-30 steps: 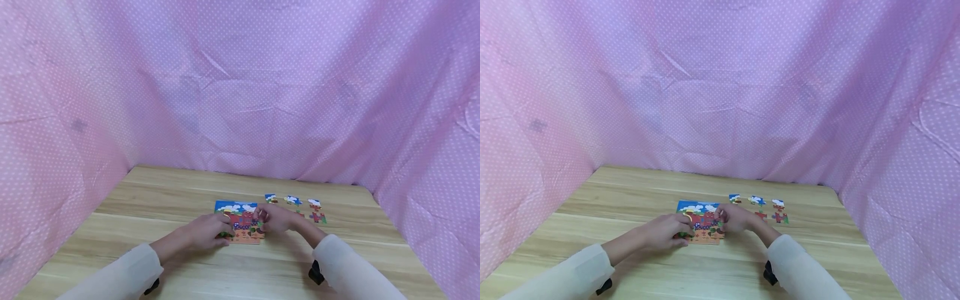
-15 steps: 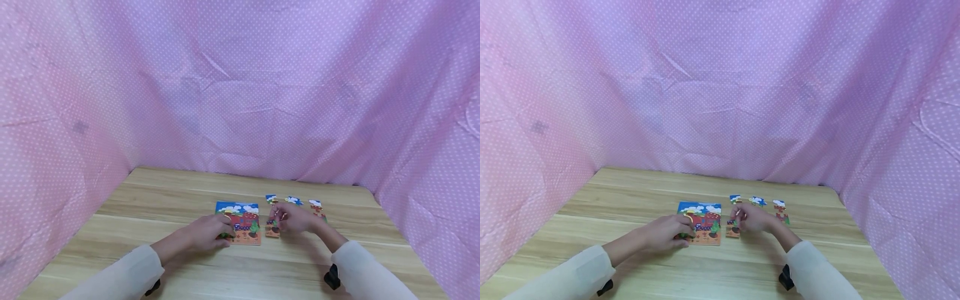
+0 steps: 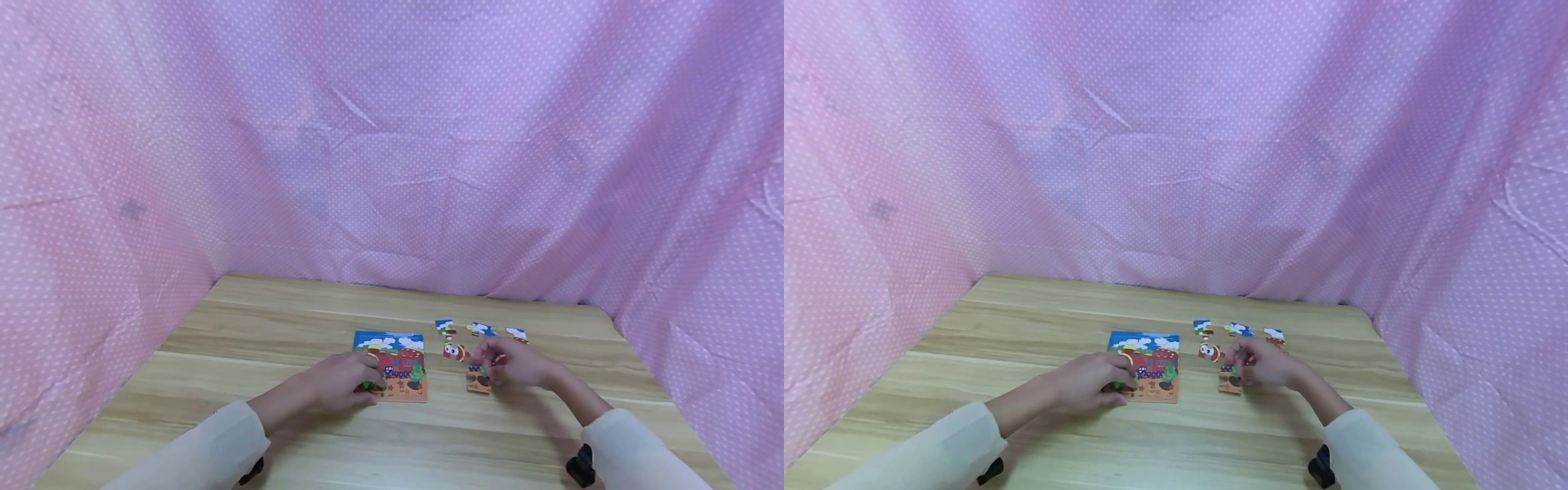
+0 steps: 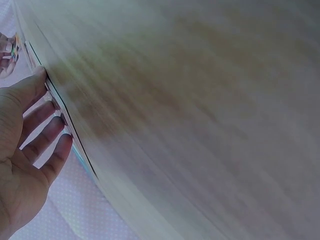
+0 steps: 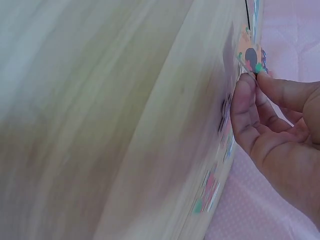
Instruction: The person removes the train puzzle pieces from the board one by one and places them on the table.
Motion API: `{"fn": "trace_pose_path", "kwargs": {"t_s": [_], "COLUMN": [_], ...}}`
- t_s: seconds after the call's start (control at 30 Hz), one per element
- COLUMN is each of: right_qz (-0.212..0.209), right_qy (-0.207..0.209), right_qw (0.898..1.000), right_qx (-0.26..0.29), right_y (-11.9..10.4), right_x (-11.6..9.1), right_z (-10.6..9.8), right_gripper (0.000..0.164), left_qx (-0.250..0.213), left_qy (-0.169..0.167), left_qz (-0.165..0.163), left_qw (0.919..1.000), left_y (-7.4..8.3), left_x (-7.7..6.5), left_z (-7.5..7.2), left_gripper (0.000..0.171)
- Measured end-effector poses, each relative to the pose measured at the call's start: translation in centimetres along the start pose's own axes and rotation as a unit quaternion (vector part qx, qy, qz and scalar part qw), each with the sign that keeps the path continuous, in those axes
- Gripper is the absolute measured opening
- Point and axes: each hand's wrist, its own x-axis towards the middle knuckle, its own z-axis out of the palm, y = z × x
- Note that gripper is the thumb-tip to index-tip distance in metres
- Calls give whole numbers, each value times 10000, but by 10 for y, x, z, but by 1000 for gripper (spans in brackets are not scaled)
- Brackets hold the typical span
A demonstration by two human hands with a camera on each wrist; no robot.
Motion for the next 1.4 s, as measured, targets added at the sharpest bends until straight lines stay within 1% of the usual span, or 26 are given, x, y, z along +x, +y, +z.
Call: {"fn": "trace_pose_path", "kwargs": {"t_s": [0.1,0.23,0.37,0.53,0.73,0.87,0.97,1.13,1.27,1.4], "right_qz": [-39,38,73,231,352,320,305,458,637,597], "right_qy": [67,160,250,276,318,221,229,438,554,539], "right_qw": [10000,9997,9995,9987,9983,9983,9985,9980,9964,9968], "right_qx": [25,169,174,362,340,440,382,87,104,7], "right_y": [6,14,24,34,42,45,47,48,48,51], "right_x": [-9,-22,-37,-52,-66,-71,-71,-70,-70,-69], "right_z": [-7,-16,-24,-31,-37,-38,-38,-37,-35,-36], "right_gripper": [35,35,33,31,33,38,40,37,33,34], "left_qx": [-2,24,50,28,5,-2,-15,-69,-82,-86], "left_qy": [2,9,11,4,-13,1,5,-30,-62,-87], "left_qz": [-2,13,-4,-61,-63,-47,-55,-104,-134,-194], "left_qw": [10000,10000,10000,10000,10000,10000,10000,9999,9999,9997], "left_y": [0,0,0,0,0,-1,0,0,0,1], "left_x": [0,0,0,-1,0,0,0,0,0,0], "left_z": [0,0,0,-1,0,-1,-1,-1,-1,-2], "left_gripper": [25,25,25,26,26,25,25,26,26,27]}}
